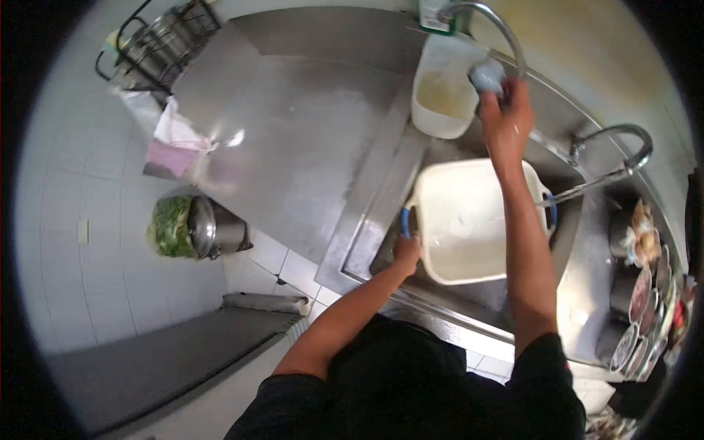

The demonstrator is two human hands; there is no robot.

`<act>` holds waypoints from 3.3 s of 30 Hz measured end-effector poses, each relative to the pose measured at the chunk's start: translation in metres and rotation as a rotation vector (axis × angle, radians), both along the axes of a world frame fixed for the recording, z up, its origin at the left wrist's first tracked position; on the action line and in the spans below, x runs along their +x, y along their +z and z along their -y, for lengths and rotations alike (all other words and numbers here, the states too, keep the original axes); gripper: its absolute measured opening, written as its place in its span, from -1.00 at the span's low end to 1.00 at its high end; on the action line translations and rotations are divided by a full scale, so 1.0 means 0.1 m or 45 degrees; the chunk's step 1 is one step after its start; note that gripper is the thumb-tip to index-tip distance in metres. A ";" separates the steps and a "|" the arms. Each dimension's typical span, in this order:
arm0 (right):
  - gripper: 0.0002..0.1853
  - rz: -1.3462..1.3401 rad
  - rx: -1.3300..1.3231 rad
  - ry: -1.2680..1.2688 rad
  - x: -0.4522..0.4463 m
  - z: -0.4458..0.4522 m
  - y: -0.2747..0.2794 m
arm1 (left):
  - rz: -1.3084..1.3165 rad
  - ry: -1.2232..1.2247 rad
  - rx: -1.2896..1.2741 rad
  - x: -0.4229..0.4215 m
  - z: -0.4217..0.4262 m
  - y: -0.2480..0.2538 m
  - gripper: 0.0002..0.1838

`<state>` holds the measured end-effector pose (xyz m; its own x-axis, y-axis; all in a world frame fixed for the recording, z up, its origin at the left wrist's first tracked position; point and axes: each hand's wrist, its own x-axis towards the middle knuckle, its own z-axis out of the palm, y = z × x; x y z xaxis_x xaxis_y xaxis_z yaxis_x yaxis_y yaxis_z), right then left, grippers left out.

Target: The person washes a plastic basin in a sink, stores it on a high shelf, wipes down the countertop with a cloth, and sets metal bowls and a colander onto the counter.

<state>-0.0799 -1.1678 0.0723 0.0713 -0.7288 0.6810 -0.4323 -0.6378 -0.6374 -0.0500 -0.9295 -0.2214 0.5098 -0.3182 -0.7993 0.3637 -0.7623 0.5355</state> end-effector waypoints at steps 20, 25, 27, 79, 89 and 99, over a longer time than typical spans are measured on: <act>-0.62 -0.727 0.596 0.050 -0.53 -0.66 -4.13 | -0.257 0.111 -0.213 0.12 -0.08 0.30 -0.39; -0.64 0.113 1.108 0.126 -0.05 -0.93 -3.87 | -0.253 0.201 -0.203 0.06 -0.05 0.43 -0.39; -0.67 0.124 0.744 0.214 0.06 -0.89 -3.11 | -0.221 0.109 -0.208 0.11 -0.11 0.29 -0.40; -0.73 -1.922 0.674 0.295 -2.71 -0.43 -3.46 | -0.239 0.347 -0.368 -0.03 -0.08 0.90 -0.60; -0.72 -1.949 0.210 0.512 -2.69 -0.57 -3.95 | -0.047 0.196 -0.494 0.03 0.03 1.12 -0.52; -0.70 -1.451 -0.035 -0.114 -2.12 0.86 -2.70 | -0.036 0.130 -0.411 -0.03 -0.01 1.13 -0.39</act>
